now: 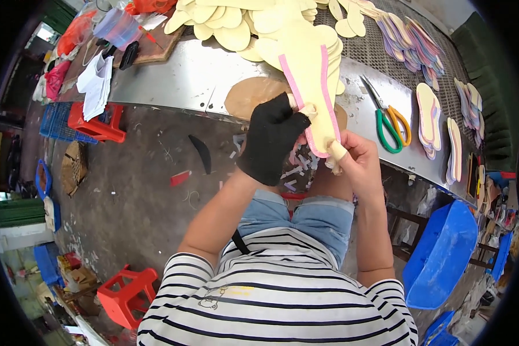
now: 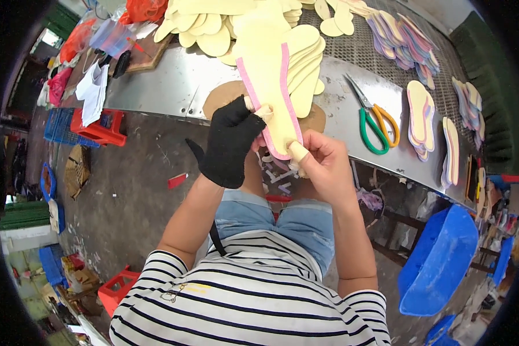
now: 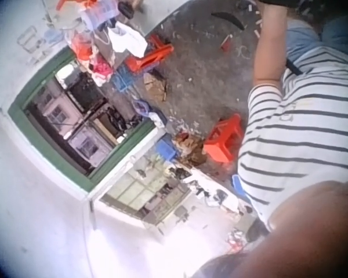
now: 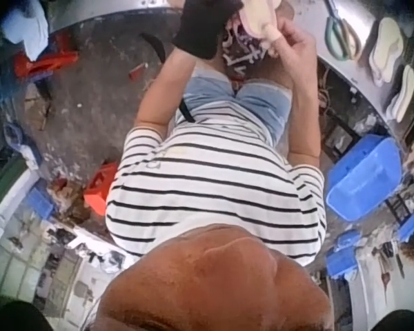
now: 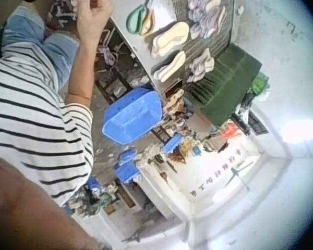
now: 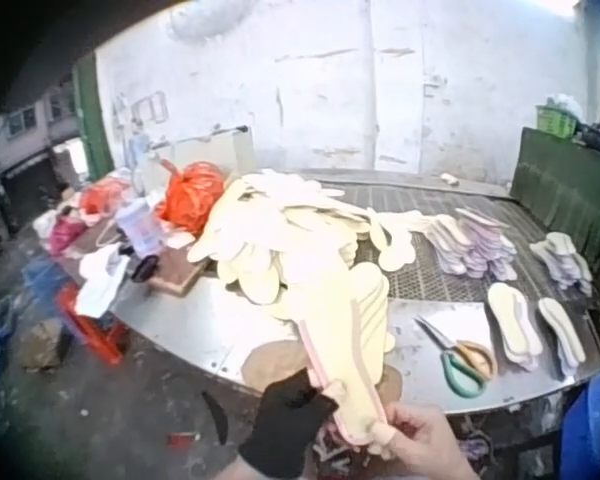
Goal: Applying decorative or structural colored trim to shoe insoles or outsoles and cutting to length.
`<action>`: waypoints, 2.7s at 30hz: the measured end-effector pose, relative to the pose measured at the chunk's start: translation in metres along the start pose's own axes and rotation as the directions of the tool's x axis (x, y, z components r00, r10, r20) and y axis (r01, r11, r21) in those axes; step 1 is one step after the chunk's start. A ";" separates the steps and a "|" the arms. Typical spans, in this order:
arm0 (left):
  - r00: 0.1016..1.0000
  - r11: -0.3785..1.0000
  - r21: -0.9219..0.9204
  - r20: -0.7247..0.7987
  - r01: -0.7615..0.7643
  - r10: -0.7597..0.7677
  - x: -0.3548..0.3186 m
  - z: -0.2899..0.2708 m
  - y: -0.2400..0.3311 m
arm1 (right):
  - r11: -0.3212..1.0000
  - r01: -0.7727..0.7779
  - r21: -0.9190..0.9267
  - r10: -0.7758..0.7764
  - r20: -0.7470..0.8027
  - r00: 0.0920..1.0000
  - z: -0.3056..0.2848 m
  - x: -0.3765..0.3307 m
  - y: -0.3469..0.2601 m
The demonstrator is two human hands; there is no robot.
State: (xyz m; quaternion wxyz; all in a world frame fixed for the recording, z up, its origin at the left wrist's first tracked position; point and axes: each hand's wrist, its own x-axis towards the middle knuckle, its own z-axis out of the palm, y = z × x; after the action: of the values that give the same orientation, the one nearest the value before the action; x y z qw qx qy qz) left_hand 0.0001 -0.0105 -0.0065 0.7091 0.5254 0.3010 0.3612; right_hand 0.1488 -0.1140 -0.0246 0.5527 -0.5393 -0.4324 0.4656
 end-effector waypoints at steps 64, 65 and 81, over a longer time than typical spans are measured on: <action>0.993 0.990 -0.077 -0.005 -0.117 0.117 0.126 -0.013 0.063 | 0.852 0.274 -0.447 -0.346 -0.087 0.934 -0.015 0.115 0.046; 0.990 0.987 -0.091 0.028 -0.136 0.139 0.119 -0.029 0.043 | 0.990 0.132 -0.038 -0.135 -0.094 0.986 -0.020 0.112 0.043; 0.951 0.917 0.323 -0.119 -0.236 0.287 0.004 -0.027 -0.035 | 0.992 0.053 0.112 -0.033 -0.174 0.984 -0.039 0.032 0.000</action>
State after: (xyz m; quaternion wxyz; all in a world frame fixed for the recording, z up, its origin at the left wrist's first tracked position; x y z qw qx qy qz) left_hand -0.0123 0.0002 -0.0480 0.5376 0.6325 0.3372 0.4442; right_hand 0.1930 -0.0900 -0.0272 0.6284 -0.5349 -0.3669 0.4295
